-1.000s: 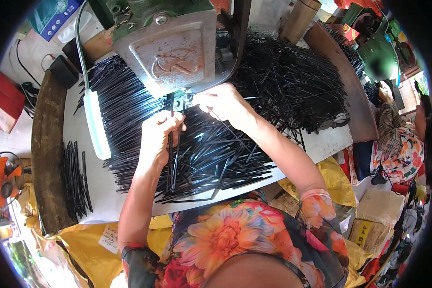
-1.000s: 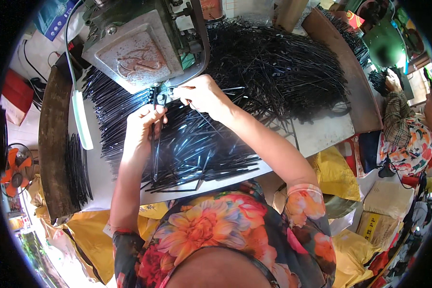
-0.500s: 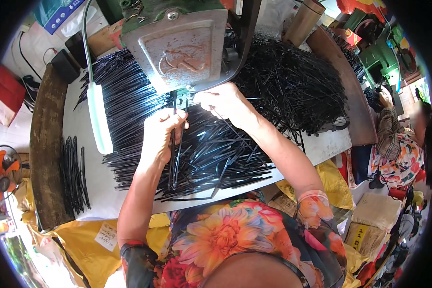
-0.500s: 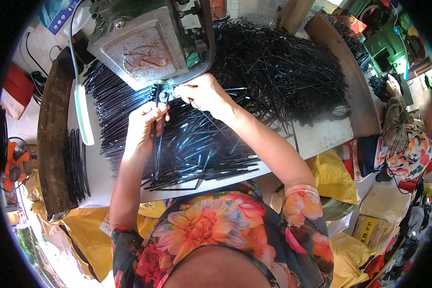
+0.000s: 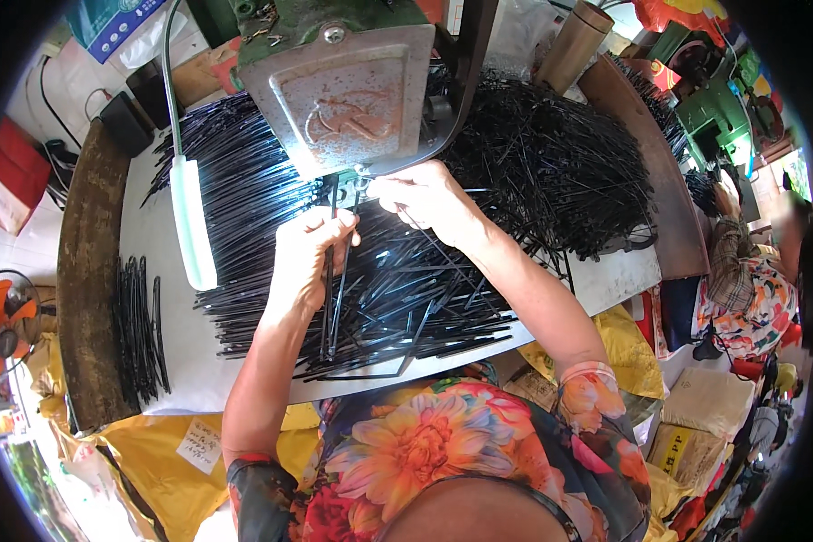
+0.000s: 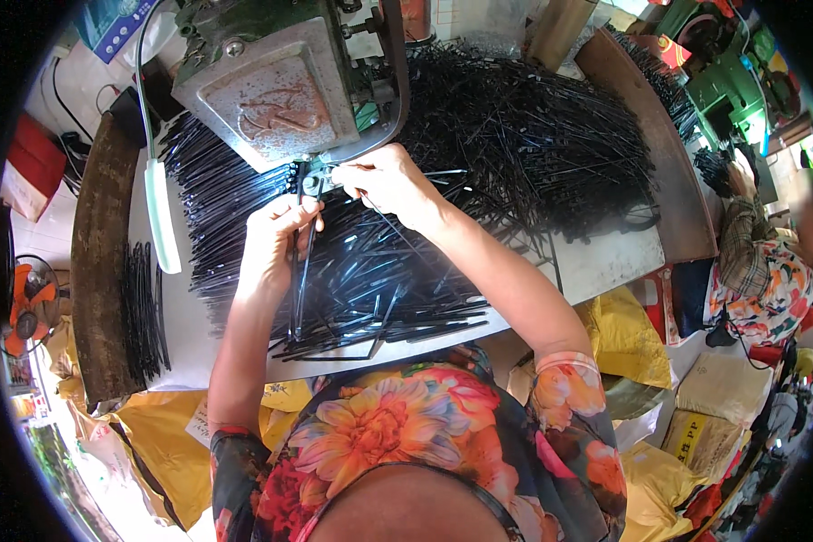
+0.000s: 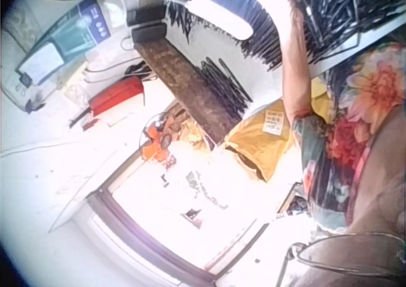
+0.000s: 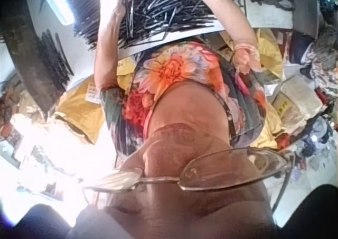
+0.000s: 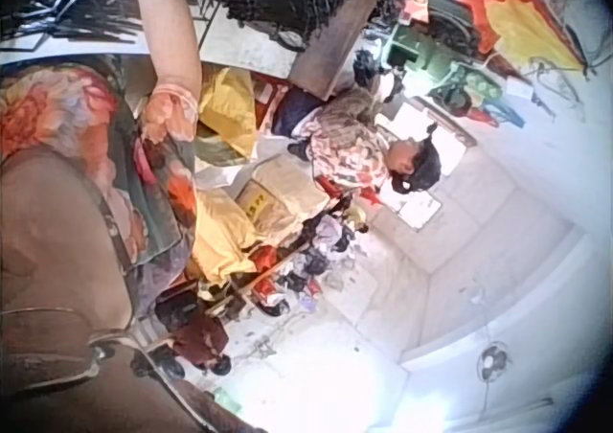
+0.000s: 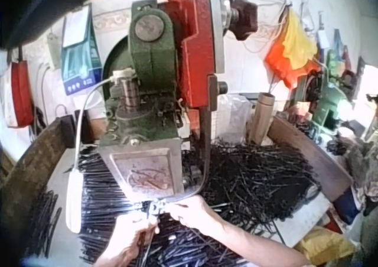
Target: The person assembles umbrella ribs by fitting plastic components together, feeding them under a machine to fasten them, and placing the assembled ribs onto the workbench.
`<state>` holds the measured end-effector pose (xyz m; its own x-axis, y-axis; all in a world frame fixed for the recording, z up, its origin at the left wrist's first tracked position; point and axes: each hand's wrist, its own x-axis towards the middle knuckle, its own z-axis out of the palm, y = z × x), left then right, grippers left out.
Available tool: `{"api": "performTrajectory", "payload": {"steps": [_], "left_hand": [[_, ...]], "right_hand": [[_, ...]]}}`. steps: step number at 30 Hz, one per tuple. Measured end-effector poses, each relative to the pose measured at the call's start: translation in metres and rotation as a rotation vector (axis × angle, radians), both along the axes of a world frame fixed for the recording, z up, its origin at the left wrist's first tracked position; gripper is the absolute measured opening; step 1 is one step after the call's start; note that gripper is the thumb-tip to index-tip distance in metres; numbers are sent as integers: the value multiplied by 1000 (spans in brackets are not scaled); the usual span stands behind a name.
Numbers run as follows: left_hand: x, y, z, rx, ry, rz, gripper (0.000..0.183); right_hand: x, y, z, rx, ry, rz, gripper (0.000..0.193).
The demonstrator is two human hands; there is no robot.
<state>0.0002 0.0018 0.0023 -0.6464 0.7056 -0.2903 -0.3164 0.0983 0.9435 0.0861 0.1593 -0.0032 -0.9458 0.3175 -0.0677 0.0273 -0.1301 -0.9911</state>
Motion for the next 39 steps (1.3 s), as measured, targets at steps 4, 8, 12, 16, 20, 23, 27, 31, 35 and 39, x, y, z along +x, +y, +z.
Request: {"api": "performTrajectory", "payload": {"steps": [4,8,12,16,20,23,27,31,35,39], "left_hand": [[3,5,3,31,-36,60,13],[2,5,1,38,-38,73,14],[0,4,-3,39,-27,68,14],[1,4,-1,27,-21,56,14],[5,6,5,0,-7,61,14],[-3,1,0,-11,-38,27,13],[-4,-3,4,-46,-4,59,12],[-9,-6,-1,-10,11,71,10],[-3,-4,8,-53,36,177,12],[-16,-15,-2,-71,11,140,13]], "right_hand": [[-2,-3,1,24,24,-2,18],[-2,-1,-2,14,41,17,17],[-3,-4,-2,25,17,-6,16],[-3,-4,-2,-26,11,-17,15],[-1,-5,-2,-79,26,-14,15],[0,-7,-1,-130,-15,-13,16],[6,-9,0,-131,-76,3,17],[10,-6,4,-77,-45,-25,16],[18,-4,-10,14,23,64,16],[28,-19,8,807,-53,121,17]]}}
